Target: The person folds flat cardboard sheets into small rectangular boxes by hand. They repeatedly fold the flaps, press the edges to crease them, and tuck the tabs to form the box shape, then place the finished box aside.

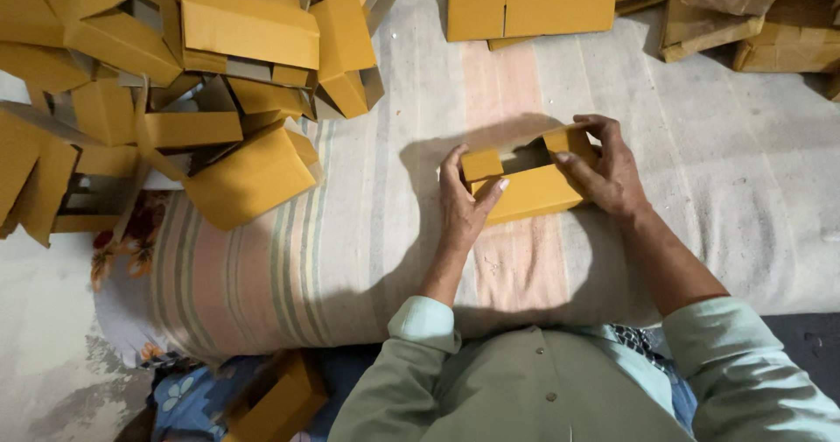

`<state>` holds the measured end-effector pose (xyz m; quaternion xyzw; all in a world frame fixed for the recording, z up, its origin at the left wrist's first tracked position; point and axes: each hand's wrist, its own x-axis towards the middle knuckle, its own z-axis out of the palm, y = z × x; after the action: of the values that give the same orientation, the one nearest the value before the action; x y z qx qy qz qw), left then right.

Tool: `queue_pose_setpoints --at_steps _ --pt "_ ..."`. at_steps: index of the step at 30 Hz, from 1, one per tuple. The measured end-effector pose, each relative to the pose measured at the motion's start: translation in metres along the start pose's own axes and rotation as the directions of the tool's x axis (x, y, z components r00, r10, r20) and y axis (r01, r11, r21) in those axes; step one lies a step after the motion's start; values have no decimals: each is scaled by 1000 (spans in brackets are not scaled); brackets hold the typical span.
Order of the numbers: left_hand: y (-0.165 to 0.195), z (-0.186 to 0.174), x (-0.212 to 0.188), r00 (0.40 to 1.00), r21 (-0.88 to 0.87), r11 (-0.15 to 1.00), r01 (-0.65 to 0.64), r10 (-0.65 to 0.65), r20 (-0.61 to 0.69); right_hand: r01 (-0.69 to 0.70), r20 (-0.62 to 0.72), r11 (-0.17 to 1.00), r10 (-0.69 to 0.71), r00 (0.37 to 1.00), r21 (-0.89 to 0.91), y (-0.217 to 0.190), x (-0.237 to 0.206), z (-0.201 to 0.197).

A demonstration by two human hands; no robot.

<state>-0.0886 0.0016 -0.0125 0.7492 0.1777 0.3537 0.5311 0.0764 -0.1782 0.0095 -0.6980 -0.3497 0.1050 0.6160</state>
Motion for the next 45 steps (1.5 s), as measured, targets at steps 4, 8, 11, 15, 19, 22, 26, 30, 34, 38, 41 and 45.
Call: queue_pose_setpoints --at_steps 4,8,11,15,19,22,26,30,34,38,41,45 --pt "-11 3 3 946 340 886 -316 323 35 35 -34 985 -41 999 -167 12 -2 -2" --pt "-21 5 4 973 310 922 -230 223 58 70 32 887 -63 998 -457 24 3 1" --pt "-21 3 1 976 270 940 -209 181 125 171 107 306 -214 971 -937 20 9 16" --pt "-15 -4 -3 992 -183 982 -52 72 102 113 137 366 40 990 -924 -12 16 68" --pt "-14 -11 0 998 -220 975 12 -26 -61 357 475 417 225 851 -836 -44 21 139" --pt "-18 -15 5 988 -411 911 26 -87 -131 423 525 415 167 835 -805 -48 25 161" --pt "-22 -13 3 992 -386 920 75 -107 -62 413 476 334 134 869 -848 -30 33 127" --pt "-19 -8 12 997 -130 990 57 -63 -42 124 205 462 128 970 -878 -3 37 54" --pt "3 13 24 987 747 665 -16 -107 116 -87 22 525 197 980 -847 16 29 18" --pt "31 68 38 946 860 482 -169 -164 278 -160 -42 512 235 971 -844 16 27 22" --pt "43 93 37 932 845 519 -128 -228 281 -191 -49 515 277 960 -835 13 26 24" --pt "40 89 47 905 846 509 -161 -266 332 -193 -50 495 287 957 -847 8 25 22"
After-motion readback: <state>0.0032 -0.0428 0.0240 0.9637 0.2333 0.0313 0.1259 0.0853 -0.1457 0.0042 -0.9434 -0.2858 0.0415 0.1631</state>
